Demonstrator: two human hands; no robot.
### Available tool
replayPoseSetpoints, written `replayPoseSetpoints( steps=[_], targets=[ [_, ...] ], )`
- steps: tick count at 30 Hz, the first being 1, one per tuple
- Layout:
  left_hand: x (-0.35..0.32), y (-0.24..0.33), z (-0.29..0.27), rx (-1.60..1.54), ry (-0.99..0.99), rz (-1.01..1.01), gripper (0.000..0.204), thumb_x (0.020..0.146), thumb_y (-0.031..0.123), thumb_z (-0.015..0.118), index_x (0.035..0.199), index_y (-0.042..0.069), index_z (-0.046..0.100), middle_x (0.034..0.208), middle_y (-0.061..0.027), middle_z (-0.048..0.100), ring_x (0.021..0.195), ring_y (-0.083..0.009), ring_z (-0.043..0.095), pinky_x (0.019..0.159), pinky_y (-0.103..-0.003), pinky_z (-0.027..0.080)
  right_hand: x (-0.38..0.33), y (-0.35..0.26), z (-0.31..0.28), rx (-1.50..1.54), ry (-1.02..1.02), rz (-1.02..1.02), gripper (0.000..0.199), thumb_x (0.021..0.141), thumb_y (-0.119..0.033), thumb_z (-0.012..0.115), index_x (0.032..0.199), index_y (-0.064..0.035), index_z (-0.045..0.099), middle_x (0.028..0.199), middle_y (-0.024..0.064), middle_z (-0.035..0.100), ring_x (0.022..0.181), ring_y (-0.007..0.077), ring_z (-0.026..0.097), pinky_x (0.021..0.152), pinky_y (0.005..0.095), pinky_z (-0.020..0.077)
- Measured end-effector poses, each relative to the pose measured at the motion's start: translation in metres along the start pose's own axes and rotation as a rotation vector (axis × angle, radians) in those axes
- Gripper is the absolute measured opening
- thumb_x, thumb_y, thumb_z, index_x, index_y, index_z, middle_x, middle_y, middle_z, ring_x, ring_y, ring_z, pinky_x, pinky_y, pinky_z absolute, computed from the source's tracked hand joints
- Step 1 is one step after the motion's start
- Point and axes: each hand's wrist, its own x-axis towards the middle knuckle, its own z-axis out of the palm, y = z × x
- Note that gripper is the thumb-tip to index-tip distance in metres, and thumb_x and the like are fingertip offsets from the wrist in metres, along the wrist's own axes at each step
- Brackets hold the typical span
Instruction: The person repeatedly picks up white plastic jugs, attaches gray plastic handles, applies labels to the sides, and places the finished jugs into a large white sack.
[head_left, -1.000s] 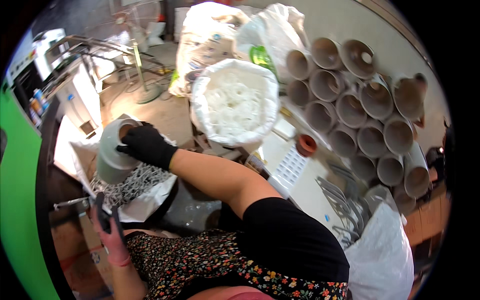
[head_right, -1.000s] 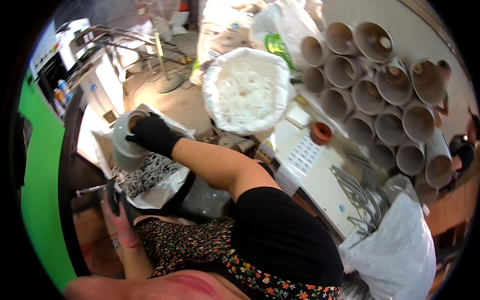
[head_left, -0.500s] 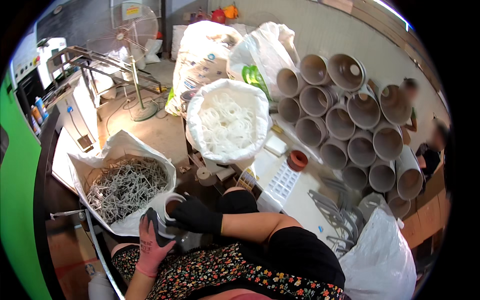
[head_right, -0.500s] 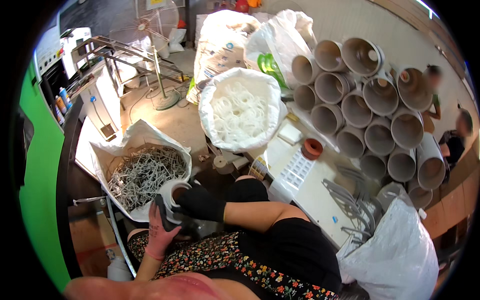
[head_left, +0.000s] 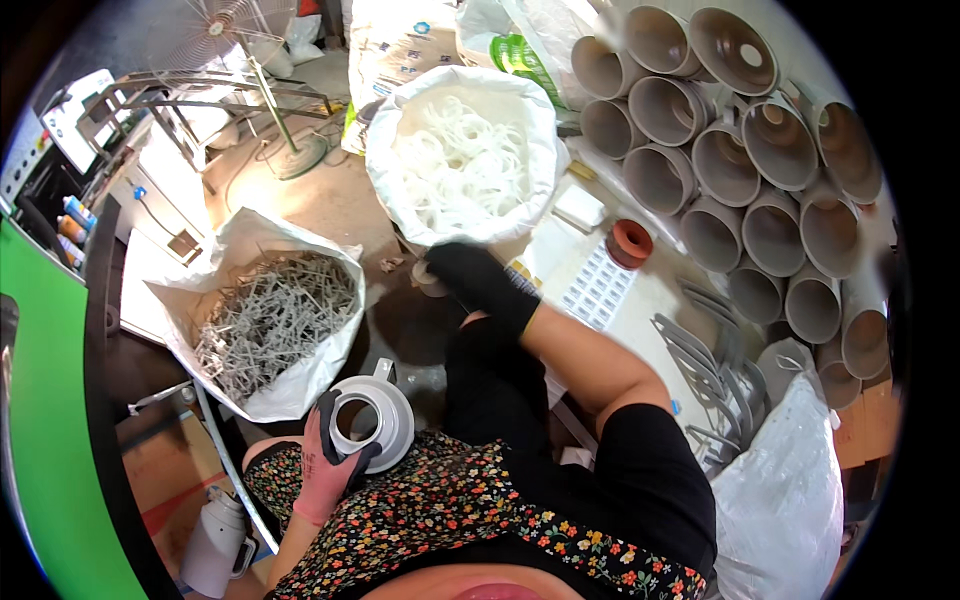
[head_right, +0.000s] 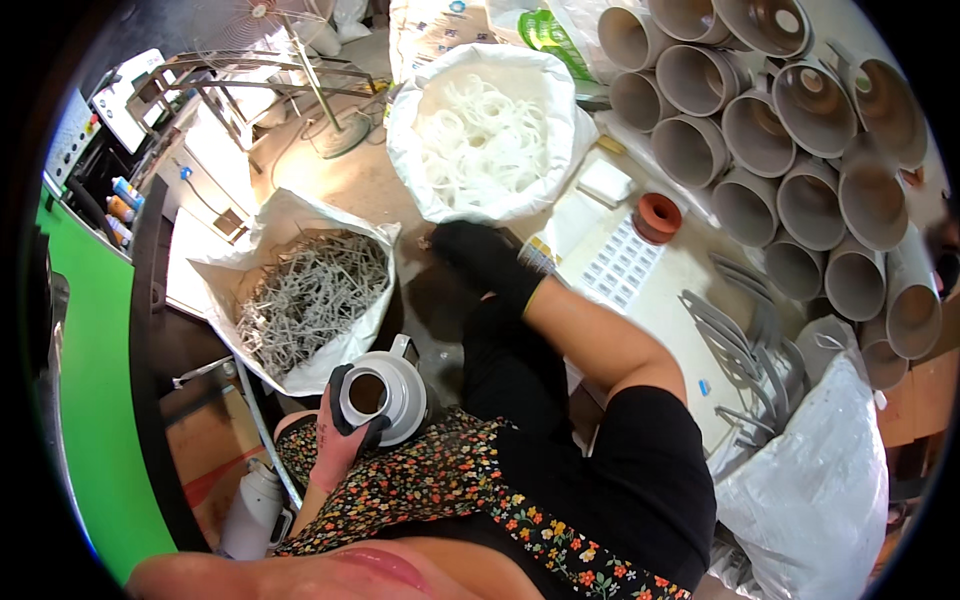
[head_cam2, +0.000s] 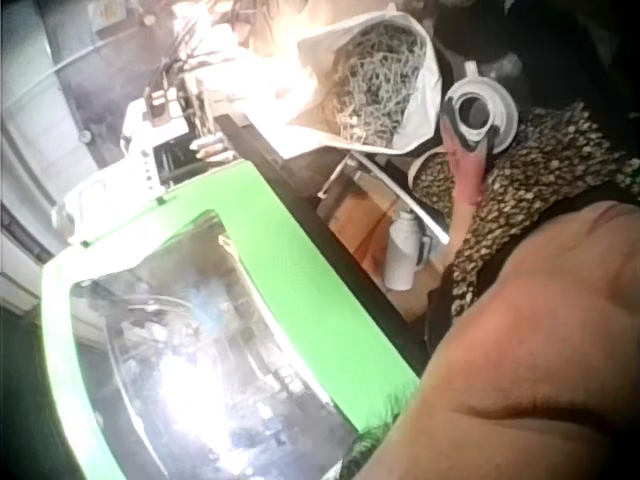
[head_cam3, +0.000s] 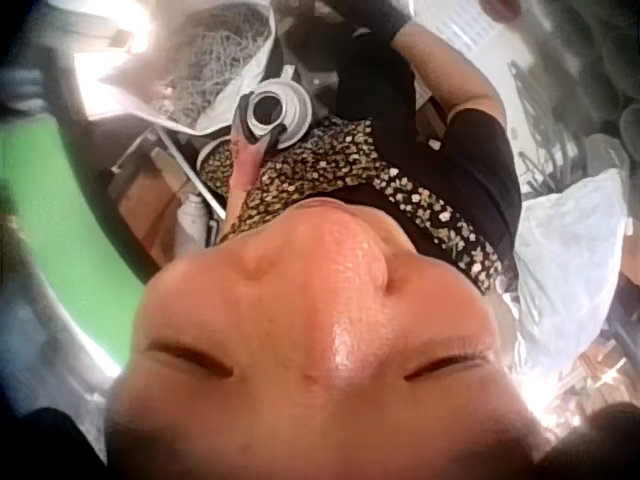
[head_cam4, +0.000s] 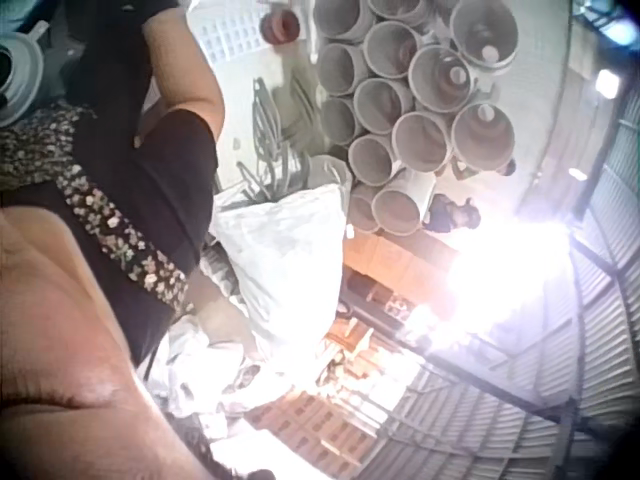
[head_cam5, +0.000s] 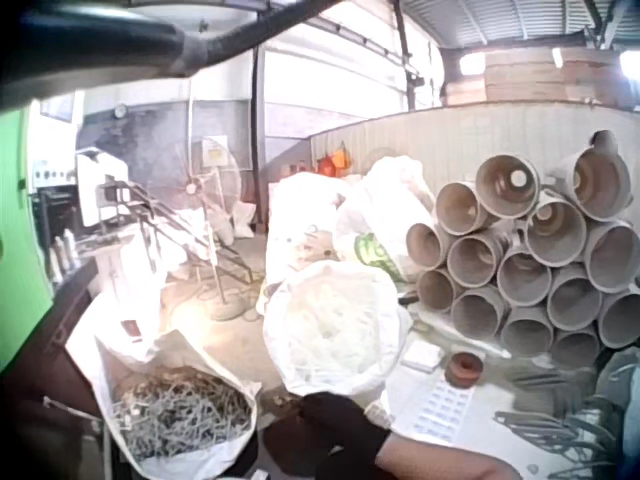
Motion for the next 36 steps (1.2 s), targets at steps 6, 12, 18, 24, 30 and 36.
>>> replayPoseSetpoints(
  steps=[6, 12, 18, 24, 30, 36],
  targets=[
    [0.004, 0.007, -0.01, 0.039, 0.075, 0.126, 0.083, 0.064, 0.019, 0.085, 0.134, 0.003, 0.044, 0.132, -0.0195, 0.051, 0.125, -0.0384, 0.045, 0.105, -0.044, 0.038, 0.063, 0.152, 0.001, -0.516, 0.132, 0.028, 0.017, 0.08, -0.01, 0.05, 0.091, -0.0113, 0.062, 0.091, 0.0074, 0.063, 0.088, 0.0274, 0.06, 0.073, 0.0417, 0.0489],
    [-0.004, -0.004, -0.02, 0.158, 0.048, 0.137, 0.076, 0.068, 0.014, 0.079, 0.134, 0.007, 0.043, 0.137, -0.0195, 0.045, 0.128, -0.0399, 0.042, 0.106, -0.045, 0.036, 0.051, 0.183, -0.008, -0.644, -0.082, 0.116, 0.01, 0.08, -0.01, 0.052, 0.083, -0.0107, 0.062, 0.088, 0.0114, 0.058, 0.083, 0.0299, 0.06, 0.064, 0.0447, 0.0514],
    [-0.003, -0.01, -0.017, 0.153, 0.031, 0.104, 0.075, 0.066, 0.011, 0.076, 0.134, 0.01, 0.044, 0.138, -0.0204, 0.043, 0.13, -0.0421, 0.039, 0.107, -0.047, 0.035, 0.054, 0.169, -0.02, -0.53, -0.209, 0.193, 0.015, 0.074, -0.019, 0.069, 0.084, -0.0097, 0.062, 0.092, 0.0116, 0.057, 0.086, 0.0328, 0.061, 0.07, 0.045, 0.0528],
    [-0.008, -0.004, -0.016, 0.207, 0.113, 0.14, 0.067, 0.064, 0.013, 0.081, 0.123, 0.007, 0.05, 0.133, -0.0216, 0.047, 0.126, -0.0431, 0.043, 0.104, -0.048, 0.039, 0.069, 0.161, -0.016, -0.58, -0.016, 0.201, 0.014, 0.08, -0.025, 0.065, 0.078, -0.0121, 0.062, 0.086, 0.0085, 0.057, 0.082, 0.0302, 0.06, 0.068, 0.0438, 0.0508],
    [0.005, 0.0, -0.019, 0.238, 0.235, 0.282, 0.062, 0.062, 0.016, 0.083, 0.117, 0.008, 0.054, 0.124, -0.0189, 0.052, 0.118, -0.0431, 0.048, 0.099, -0.049, 0.041, 0.065, 0.071, -0.024, -0.03, 0.169, 0.023, 0.022, 0.077, -0.01, 0.072, 0.073, -0.0021, 0.051, 0.076, 0.0112, 0.054, 0.071, 0.0287, 0.055, 0.065, 0.0375, 0.0454],
    [0.044, 0.023, -0.012, 0.035, 0.056, 0.256, 0.072, 0.067, 0.026, 0.081, 0.126, 0.0, 0.049, 0.119, -0.0179, 0.056, 0.113, -0.0381, 0.052, 0.099, -0.044, 0.04, 0.012, -0.128, -0.035, 0.415, -0.156, 0.001, 0.035, 0.076, -0.002, 0.067, 0.11, -0.0017, 0.061, 0.105, 0.0177, 0.063, 0.092, 0.0356, 0.063, 0.08, 0.0404, 0.0517]
  ],
)
